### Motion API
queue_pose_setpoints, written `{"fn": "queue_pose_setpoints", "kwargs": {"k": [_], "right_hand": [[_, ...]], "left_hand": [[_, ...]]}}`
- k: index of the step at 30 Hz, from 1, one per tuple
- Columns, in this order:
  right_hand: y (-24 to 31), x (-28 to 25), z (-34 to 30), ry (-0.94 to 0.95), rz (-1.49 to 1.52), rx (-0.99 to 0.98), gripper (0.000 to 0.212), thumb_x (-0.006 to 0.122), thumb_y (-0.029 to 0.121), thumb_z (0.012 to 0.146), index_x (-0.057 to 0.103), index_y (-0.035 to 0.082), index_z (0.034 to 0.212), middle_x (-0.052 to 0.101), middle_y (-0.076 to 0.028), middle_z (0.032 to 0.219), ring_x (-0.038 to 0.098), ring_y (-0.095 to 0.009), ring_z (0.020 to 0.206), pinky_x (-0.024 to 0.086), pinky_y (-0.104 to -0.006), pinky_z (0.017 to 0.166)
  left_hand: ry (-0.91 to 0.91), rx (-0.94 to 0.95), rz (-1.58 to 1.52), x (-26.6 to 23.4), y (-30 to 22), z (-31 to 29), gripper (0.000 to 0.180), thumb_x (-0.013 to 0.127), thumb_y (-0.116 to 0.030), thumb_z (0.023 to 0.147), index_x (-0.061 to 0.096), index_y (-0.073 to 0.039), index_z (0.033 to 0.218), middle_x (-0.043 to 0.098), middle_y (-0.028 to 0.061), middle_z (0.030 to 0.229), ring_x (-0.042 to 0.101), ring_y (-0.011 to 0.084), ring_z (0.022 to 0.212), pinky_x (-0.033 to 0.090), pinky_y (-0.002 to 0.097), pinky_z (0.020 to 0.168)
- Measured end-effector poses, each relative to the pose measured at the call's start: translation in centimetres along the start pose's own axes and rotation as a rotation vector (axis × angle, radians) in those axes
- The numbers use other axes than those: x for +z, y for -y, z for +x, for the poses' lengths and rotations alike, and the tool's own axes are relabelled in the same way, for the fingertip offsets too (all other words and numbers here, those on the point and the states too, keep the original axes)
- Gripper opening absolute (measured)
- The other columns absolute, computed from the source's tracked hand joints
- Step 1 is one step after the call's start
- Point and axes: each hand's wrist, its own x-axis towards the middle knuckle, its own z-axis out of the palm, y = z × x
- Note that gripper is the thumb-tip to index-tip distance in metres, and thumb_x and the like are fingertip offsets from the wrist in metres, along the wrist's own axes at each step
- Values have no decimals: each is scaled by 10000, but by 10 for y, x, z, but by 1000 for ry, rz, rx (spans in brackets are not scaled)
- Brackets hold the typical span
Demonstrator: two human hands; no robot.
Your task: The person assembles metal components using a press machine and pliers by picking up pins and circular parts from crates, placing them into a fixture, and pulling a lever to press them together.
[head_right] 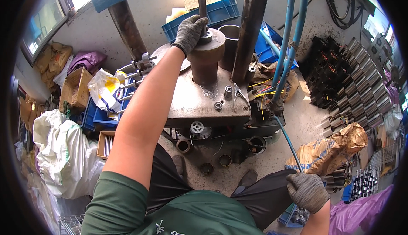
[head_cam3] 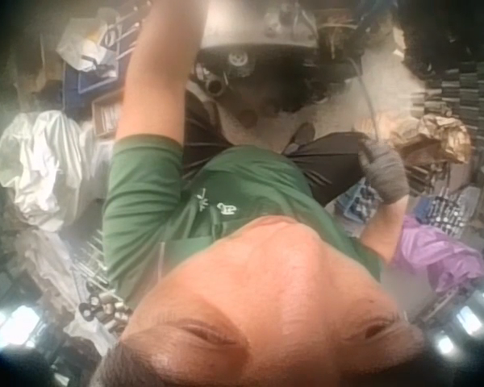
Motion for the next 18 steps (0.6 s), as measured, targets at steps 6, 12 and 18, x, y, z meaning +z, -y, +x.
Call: {"fn": "queue_pose_setpoints", "kwargs": {"k": [6,12,18], "right_hand": [[2,-4,3,-191,100,1,243,677,154,870,740,15,1060,732,-204,920,718,-384,853,578,-455,797],[1,-8,1,-83,73,31,216,678,131,871,729,3,1037,725,-207,920,710,-396,848,572,-465,799],[-6,-34,35,-783,-39,-26,226,653,21,923,677,-15,1145,699,-213,987,696,-378,890,552,-434,815]], "left_hand": [[-2,1,73,-5,9,6,298,672,-293,966,734,-15,1052,725,103,843,654,199,776,521,348,800],[-2,-27,47,0,6,6,298,674,-289,963,737,-20,1075,725,99,853,653,193,781,520,345,806],[-37,44,-79,-1,7,4,292,653,-254,983,714,-1,1116,706,71,843,621,144,730,516,309,721]]}}
